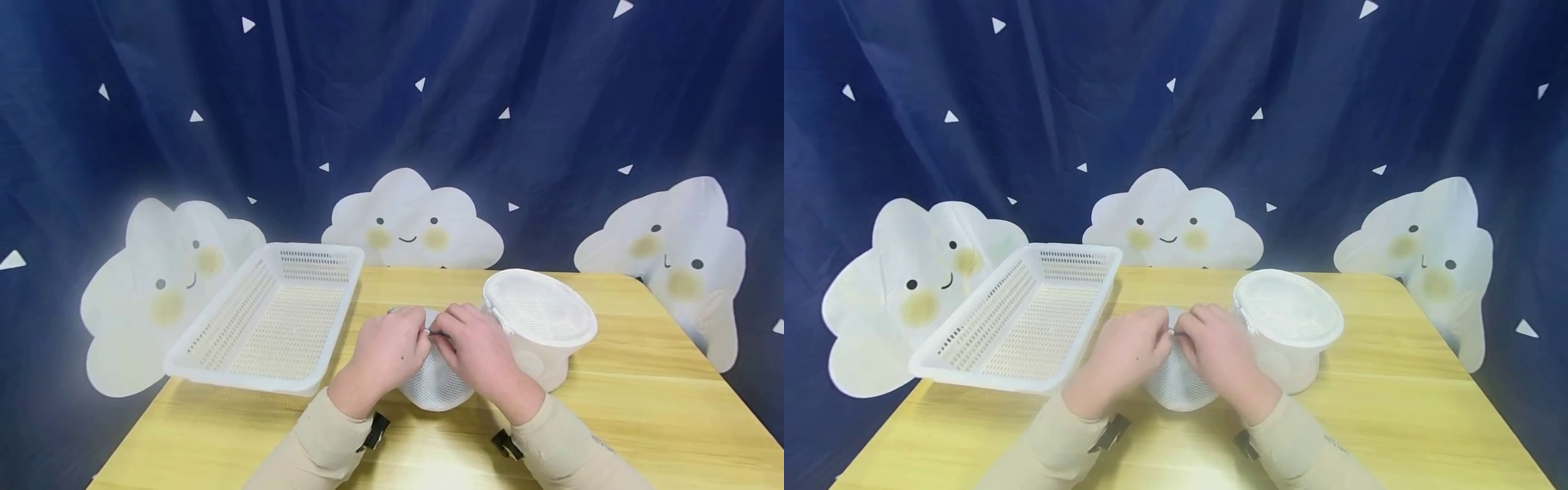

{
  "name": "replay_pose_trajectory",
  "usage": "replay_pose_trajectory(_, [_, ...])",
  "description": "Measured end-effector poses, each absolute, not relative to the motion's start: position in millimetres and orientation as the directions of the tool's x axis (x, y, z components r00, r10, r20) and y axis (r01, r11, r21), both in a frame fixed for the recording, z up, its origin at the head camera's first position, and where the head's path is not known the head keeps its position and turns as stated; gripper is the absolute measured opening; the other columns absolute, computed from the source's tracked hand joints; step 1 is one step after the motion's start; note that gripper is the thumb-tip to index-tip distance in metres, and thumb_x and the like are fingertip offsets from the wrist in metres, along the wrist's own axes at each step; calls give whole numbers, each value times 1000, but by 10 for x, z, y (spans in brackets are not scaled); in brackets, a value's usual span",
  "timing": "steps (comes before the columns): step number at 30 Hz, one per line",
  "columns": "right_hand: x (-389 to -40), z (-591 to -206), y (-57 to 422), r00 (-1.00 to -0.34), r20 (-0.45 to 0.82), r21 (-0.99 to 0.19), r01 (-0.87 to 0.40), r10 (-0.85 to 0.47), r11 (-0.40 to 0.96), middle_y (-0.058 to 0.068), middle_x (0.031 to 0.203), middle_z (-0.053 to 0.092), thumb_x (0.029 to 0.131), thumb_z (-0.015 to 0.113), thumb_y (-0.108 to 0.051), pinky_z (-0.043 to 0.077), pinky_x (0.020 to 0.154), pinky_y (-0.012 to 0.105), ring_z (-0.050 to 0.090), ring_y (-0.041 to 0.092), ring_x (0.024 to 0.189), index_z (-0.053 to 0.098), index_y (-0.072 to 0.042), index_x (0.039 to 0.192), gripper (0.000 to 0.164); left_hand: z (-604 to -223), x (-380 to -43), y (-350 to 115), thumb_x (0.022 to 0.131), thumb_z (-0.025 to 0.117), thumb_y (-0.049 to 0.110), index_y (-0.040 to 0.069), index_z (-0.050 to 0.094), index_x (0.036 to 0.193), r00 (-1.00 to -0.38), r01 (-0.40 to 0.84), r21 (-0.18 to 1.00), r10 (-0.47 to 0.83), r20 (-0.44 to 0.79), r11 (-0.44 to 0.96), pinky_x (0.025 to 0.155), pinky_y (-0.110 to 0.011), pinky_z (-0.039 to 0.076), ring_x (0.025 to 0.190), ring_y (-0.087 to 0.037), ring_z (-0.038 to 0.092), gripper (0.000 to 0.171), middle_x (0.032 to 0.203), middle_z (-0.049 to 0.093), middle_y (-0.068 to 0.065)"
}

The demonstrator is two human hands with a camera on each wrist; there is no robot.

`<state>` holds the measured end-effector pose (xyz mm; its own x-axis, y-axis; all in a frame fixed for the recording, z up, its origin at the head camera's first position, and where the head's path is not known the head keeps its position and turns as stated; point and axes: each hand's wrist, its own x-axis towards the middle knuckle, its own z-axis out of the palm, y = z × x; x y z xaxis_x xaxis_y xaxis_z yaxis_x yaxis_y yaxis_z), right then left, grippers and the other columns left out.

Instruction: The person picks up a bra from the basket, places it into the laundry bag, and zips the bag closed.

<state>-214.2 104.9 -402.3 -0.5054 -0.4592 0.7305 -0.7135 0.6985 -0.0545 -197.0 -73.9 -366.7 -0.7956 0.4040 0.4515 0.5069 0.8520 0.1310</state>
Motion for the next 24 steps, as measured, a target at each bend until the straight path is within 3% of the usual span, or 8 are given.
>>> replay_pose_trajectory(5, [-2130, -4029, 1056, -502, 734, -54, -714, -458, 698, -7, 82, 61, 80, 82, -13, 49, 67, 35, 57, 17, 74, 66, -19, 86, 19, -3671, -1976, -745, 96, 64, 29, 18, 54, 77, -843, 466, 125, 397, 363, 876, 50, -33, 43, 58, -13, 52, 24, 67, 48, 8])
replay_pose_trajectory(14, [-2149, -4004, 1058, -499, 736, -58, -721, -458, 691, -6, 83, 60, 82, 82, -12, 48, 69, 34, 56, 18, 75, 64, -18, 87, 19, -3660, -1990, -766, 99, 62, 29, 19, 58, 87, -830, 484, 68, 434, 350, 872, 49, -33, 43, 63, -13, 55, 17, 75, 55, 6])
replay_pose_trajectory(24, [-2182, -3969, 1122, -487, 745, -59, -729, -456, 682, -5, 85, 61, 80, 82, -5, 47, 69, 35, 54, 19, 76, 63, -17, 84, 23, -3631, -2021, -850, 94, 66, 22, 20, 52, 78, -831, 482, 114, 412, 375, 869, 49, -31, 37, 55, -11, 47, 21, 66, 47, 8])
